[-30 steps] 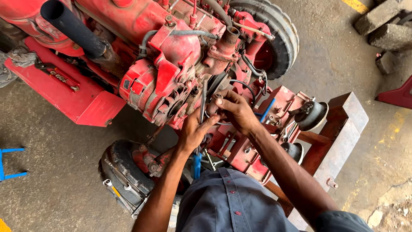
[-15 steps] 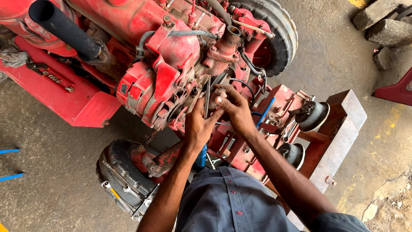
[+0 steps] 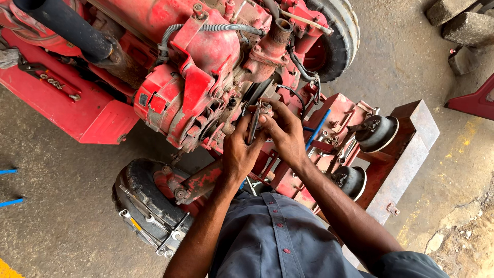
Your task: The person repairs a red tractor engine by adjusting the alternator belt and tightening bolts using a socket wrench and a spanner.
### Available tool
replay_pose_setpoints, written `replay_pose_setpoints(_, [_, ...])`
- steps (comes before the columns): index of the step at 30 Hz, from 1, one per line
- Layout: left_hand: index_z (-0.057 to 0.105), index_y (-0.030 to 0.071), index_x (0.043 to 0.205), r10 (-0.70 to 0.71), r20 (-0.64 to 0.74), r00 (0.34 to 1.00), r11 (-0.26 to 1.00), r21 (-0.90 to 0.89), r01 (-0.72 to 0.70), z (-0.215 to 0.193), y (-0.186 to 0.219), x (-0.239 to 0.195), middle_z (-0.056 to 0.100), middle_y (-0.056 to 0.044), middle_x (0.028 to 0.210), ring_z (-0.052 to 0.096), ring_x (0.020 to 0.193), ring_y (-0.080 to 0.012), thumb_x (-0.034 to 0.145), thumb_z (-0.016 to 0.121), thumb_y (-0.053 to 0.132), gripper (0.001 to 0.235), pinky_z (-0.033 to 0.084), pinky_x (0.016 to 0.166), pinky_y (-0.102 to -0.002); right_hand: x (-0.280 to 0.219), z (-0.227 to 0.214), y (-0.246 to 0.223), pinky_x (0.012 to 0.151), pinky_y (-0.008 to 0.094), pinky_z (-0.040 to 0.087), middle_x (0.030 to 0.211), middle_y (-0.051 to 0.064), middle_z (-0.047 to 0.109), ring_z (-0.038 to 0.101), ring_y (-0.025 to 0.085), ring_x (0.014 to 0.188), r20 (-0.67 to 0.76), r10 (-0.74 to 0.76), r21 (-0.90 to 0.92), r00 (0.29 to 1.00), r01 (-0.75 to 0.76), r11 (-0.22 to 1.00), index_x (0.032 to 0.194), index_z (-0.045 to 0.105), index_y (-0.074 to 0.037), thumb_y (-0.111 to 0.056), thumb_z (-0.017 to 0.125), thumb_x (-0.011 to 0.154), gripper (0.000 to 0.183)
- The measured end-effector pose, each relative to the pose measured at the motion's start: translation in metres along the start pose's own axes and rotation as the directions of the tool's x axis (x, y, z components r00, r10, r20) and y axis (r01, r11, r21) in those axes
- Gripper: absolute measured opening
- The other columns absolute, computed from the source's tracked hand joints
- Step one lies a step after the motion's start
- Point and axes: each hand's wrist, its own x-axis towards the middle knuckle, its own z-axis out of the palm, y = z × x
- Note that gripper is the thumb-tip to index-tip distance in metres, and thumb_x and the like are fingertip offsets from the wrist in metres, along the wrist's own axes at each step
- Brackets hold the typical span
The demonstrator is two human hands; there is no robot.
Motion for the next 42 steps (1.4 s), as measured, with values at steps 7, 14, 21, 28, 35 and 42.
replay_pose_setpoints(7, [0.068, 0.008, 0.127, -0.064, 0.028, 0.998, 0.996, 0.058, 0.063, 0.0, -0.003, -0.006, 0.078, -0.013, 0.093, 0.079, 0.086, -0.0241, 0.103, 0.065, 0.031, 0.033, 0.059, 0.071, -0.036, -0.022, -0.009, -0.012, 0.11, 0.034, 0.048, 0.144, 0.012, 0.063, 0.06, 0.017, 0.129, 0.093, -0.06, -0.082, 0.994, 0.068, 0.994, 0.147, 0.049, 0.001, -0.025, 0.063, 0.104, 0.052])
replay_pose_setpoints(14, [0.068, 0.006, 0.13, 0.034, -0.005, 0.999, 0.978, 0.208, -0.032, 0.003, 0.0, -0.016, 0.076, -0.017, 0.095, 0.078, 0.089, -0.0291, 0.103, 0.065, 0.03, 0.036, 0.059, 0.071, -0.039, -0.034, -0.023, -0.006, 0.101, 0.034, 0.052, 0.123, 0.01, 0.068, 0.064, 0.016, 0.116, 0.029, -0.01, -0.157, 1.0, 0.015, 0.988, 0.135, 0.058, 0.002, -0.024, 0.07, 0.1, 0.045])
replay_pose_setpoints(21, [0.068, 0.007, 0.129, 0.042, 0.034, 0.999, 0.995, 0.085, -0.044, 0.006, 0.002, -0.026, 0.078, -0.016, 0.102, 0.078, 0.096, -0.0284, 0.103, 0.066, 0.03, 0.035, 0.059, 0.076, -0.038, -0.046, -0.024, -0.012, 0.096, 0.03, 0.057, 0.118, 0.005, 0.07, 0.066, 0.011, 0.108, 0.006, 0.158, -0.051, 0.987, -0.158, 0.986, 0.132, 0.061, -0.001, -0.029, 0.064, 0.099, 0.044])
replay_pose_setpoints(28, [0.068, 0.007, 0.124, -0.072, 0.256, 0.964, 0.995, -0.043, 0.086, -0.002, 0.002, -0.028, 0.079, -0.013, 0.101, 0.079, 0.097, -0.0238, 0.097, 0.07, 0.03, 0.036, 0.06, 0.079, -0.036, -0.057, -0.036, -0.017, 0.097, 0.031, 0.053, 0.119, 0.007, 0.07, 0.064, 0.014, 0.111, 0.083, 0.14, -0.179, 0.987, -0.123, 0.976, 0.134, 0.063, -0.001, -0.025, 0.065, 0.1, 0.042])
replay_pose_setpoints(35, [0.068, 0.007, 0.121, -0.093, 0.252, 0.963, 0.991, 0.12, 0.064, 0.0, 0.002, -0.04, 0.078, -0.012, 0.095, 0.08, 0.091, -0.0255, 0.097, 0.07, 0.032, 0.034, 0.059, 0.072, -0.038, -0.066, -0.035, -0.031, 0.097, 0.033, 0.051, 0.126, 0.008, 0.063, 0.062, 0.017, 0.117, 0.156, 0.023, -0.341, 0.988, 0.032, 0.94, 0.122, 0.064, -0.004, -0.02, 0.075, 0.092, 0.035])
replay_pose_setpoints(42, [0.066, 0.006, 0.126, 0.147, 0.134, 0.98, 0.983, 0.091, -0.16, 0.012, 0.0, -0.056, 0.076, -0.013, 0.096, 0.078, 0.086, -0.0268, 0.103, 0.068, 0.032, 0.035, 0.058, 0.071, -0.038, -0.078, -0.036, -0.042, 0.096, 0.038, 0.049, 0.122, 0.013, 0.06, 0.06, 0.027, 0.114, 0.247, -0.277, -0.552, 0.929, 0.37, 0.747, 0.109, 0.061, -0.003, -0.019, 0.082, 0.088, 0.033])
